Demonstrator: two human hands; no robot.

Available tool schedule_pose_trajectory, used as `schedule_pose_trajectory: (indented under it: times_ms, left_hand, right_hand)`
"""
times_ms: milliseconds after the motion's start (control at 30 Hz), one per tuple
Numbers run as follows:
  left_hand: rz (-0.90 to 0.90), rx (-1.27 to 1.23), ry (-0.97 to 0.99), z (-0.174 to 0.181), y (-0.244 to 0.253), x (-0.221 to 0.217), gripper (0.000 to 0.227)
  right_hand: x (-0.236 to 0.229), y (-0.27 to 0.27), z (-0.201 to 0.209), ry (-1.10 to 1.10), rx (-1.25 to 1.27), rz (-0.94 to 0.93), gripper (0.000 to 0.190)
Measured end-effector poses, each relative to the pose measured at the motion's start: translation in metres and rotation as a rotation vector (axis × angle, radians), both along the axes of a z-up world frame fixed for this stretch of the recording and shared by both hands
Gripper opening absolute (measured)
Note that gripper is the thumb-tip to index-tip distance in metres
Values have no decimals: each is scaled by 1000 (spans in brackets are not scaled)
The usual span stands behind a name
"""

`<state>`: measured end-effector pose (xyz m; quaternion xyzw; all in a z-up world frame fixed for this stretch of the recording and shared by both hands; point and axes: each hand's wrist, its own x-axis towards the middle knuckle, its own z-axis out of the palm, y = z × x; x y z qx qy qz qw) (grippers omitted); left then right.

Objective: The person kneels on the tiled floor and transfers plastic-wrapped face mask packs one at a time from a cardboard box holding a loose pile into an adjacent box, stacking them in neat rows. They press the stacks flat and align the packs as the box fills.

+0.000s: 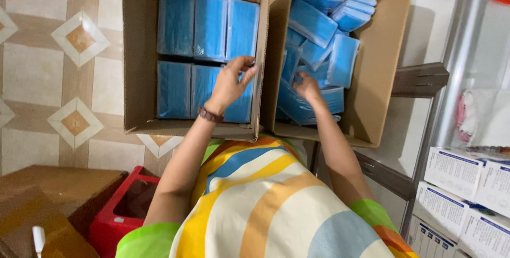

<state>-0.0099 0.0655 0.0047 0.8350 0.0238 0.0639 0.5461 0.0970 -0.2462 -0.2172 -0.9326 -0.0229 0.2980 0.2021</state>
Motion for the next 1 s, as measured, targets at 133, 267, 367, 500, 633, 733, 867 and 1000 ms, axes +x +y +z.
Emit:
schedule_pose_trajectory:
  times_ms: [133, 267, 367, 500, 633, 733, 867, 1000]
  left_hand:
    - [-54, 5, -58, 0, -15, -13, 40]
    - [-80, -16, 30, -1, -14, -12, 41]
    - [-110, -17, 73, -2, -12, -10, 44]
    - [-121, -5, 104, -4, -11, -7, 47]
    - [-131, 3, 110, -6, -9, -5, 47]
    - [-135, 2, 115, -5, -11, -4, 47]
    - [-114, 10, 109, -3, -15, -5, 46]
    - [-23, -22, -67, 2, -15, -9, 43]
  right_hand:
    - [-30, -5, -19, -24, -141, 102, 67]
    - [-52, -10, -53, -266, -324, 311, 54]
    - [-57, -12, -64, -231, -379, 369, 35]
    - [-55, -29, -99, -233, -335, 396, 30]
    - [-33, -28, 17, -21, -185, 79, 34]
    - [-37, -26, 107, 72, 8, -411, 39]
    - [-57, -21, 195, -116, 544, -523, 35]
    - [-78, 17, 259, -177, 948, -508, 36]
